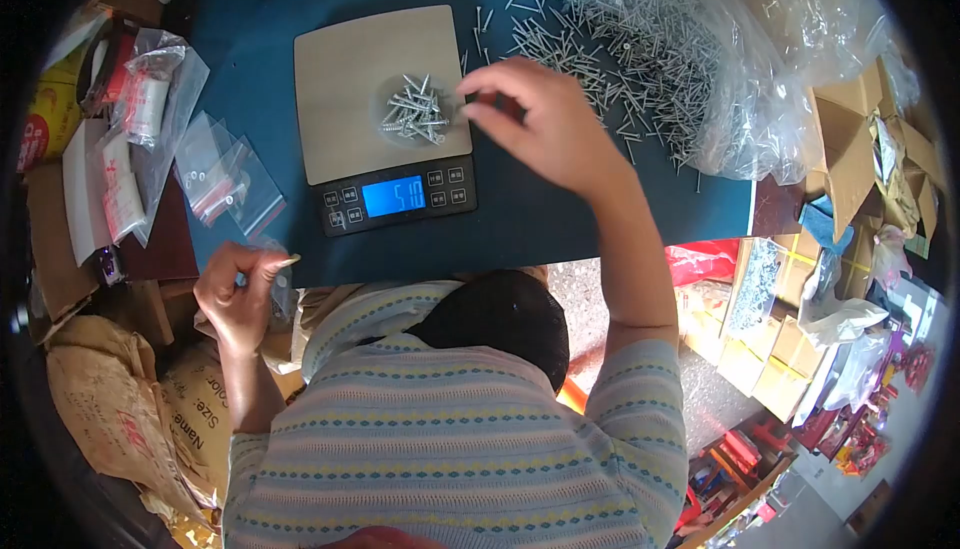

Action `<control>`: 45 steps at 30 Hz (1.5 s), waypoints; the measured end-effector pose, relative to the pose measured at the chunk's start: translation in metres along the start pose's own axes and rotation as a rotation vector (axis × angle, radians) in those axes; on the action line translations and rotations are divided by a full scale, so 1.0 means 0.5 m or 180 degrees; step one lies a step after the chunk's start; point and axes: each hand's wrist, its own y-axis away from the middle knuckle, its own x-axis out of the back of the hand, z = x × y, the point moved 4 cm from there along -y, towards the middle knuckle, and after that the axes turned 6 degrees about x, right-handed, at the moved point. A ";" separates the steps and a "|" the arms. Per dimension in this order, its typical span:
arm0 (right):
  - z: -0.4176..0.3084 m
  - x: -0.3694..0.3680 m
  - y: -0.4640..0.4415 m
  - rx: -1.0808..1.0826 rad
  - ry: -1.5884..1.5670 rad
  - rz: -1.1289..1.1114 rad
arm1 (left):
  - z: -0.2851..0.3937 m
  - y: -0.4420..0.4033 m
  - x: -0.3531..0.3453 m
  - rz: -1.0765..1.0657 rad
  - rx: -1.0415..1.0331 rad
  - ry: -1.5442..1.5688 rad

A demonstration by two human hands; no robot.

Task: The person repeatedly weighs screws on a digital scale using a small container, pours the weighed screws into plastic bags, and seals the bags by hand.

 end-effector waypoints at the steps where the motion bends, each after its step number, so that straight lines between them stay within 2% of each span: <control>1: -0.015 -0.015 -0.008 0.0027 -0.0052 -0.0171 | 0.002 0.001 -0.005 0.0004 0.0015 0.0065; 7: -0.026 -0.065 -0.033 0.0082 0.0464 -0.0124 | 0.012 0.006 -0.013 -0.0198 0.0141 0.0248; 14: -0.036 -0.017 -0.029 0.0021 0.0263 0.0351 | 0.015 -0.003 -0.025 -0.0111 -0.0185 0.0325; 17: -0.025 0.018 -0.020 -0.0272 0.1873 0.0797 | 0.016 0.001 -0.025 -0.0289 -0.0110 0.0332; 18: -0.021 0.028 -0.020 -0.0385 0.2010 0.0883 | 0.017 0.003 -0.027 -0.0289 -0.0086 0.0376; 21: -0.034 0.005 -0.033 -0.0084 0.1397 0.0523 | 0.023 0.002 -0.040 -0.0154 -0.0192 0.0520; 22: -0.041 -0.013 -0.038 -0.0195 0.1175 0.0250 | 0.026 0.000 -0.043 -0.0086 -0.0252 0.0569; 26: -0.030 -0.071 -0.044 -0.0184 0.1232 -0.0046 | 0.043 -0.004 -0.049 -0.0185 -0.0479 0.0535; 29: -0.035 -0.050 -0.040 -0.0187 0.1009 0.0120 | 0.046 -0.005 -0.047 -0.0296 -0.0448 0.0520; 32: -0.040 0.010 -0.017 -0.0421 0.0965 0.0622 | 0.045 -0.001 -0.047 -0.0583 -0.0259 0.0700; 35: -0.065 0.050 0.007 -0.0413 0.1540 0.1306 | 0.057 -0.005 -0.069 -0.0813 -0.0283 0.1090; 36: -0.073 0.035 0.016 -0.0370 0.0923 0.1044 | 0.071 -0.009 -0.078 -0.0890 -0.0371 0.1102; 38: -0.115 -0.024 0.025 0.0055 -0.0785 -0.0059 | 0.099 -0.017 -0.086 -0.1229 -0.0546 0.1155; 40: -0.150 -0.072 0.039 0.0596 -0.1437 -0.1029 | 0.120 -0.014 -0.096 -0.0993 -0.0566 0.1845; 41: -0.162 -0.095 0.048 0.0967 -0.1853 -0.1059 | 0.123 -0.009 -0.098 -0.0861 -0.0565 0.2185; 42: -0.172 -0.097 0.053 0.0881 -0.2162 -0.1151 | 0.116 -0.001 -0.103 -0.0711 -0.0658 0.2636; 43: -0.179 -0.098 0.056 0.0791 -0.2473 -0.1238 | 0.111 0.003 -0.104 -0.0861 -0.0682 0.2636; 44: -0.175 -0.101 0.060 0.0761 -0.2463 -0.1348 | 0.108 0.003 -0.102 -0.1021 -0.0706 0.2639; 45: -0.165 -0.108 0.058 0.0564 -0.2387 -0.1161 | 0.106 0.002 -0.101 -0.1186 -0.0732 0.2647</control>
